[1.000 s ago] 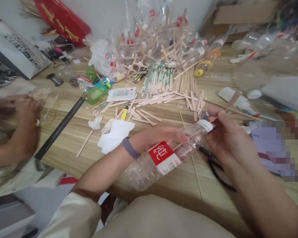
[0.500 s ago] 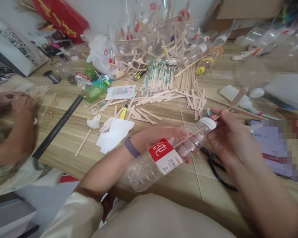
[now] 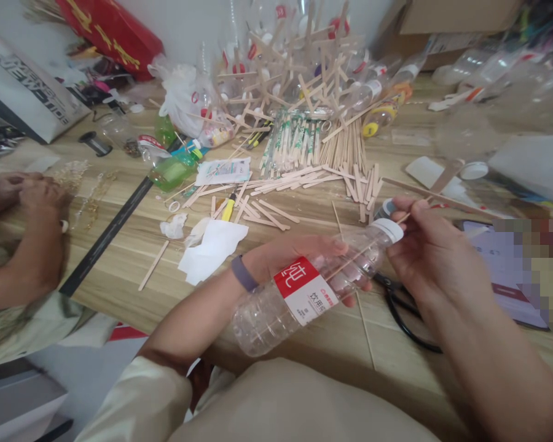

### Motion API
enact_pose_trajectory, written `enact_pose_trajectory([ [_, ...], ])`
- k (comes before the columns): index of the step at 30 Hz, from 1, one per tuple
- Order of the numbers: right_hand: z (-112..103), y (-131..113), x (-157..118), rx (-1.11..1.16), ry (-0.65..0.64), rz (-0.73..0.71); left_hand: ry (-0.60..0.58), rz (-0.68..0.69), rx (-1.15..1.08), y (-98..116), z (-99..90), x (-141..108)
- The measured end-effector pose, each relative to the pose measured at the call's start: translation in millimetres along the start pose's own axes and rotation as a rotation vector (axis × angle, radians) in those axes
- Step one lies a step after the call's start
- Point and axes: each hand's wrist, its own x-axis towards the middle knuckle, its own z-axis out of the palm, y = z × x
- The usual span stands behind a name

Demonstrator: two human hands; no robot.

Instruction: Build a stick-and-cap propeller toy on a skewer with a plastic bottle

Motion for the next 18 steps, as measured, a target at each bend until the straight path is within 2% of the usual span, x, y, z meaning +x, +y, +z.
enact_pose_trajectory([
  [7,-2.1,1.0,-1.0,0.003,-0.018,-0.028,0.012,-0.032,-0.01,3.4,1.8,-1.8],
  [12,-4.6,3.1,-0.6,-0.026,-0.094,-0.131,-0.029,-0.014,-0.05,1.6,2.3,-0.5],
  [18,-4.5,2.4,-1.6,-0.056,-0.09,-0.192,-0.03,-0.024,-0.079,2.6,3.2,-3.3],
])
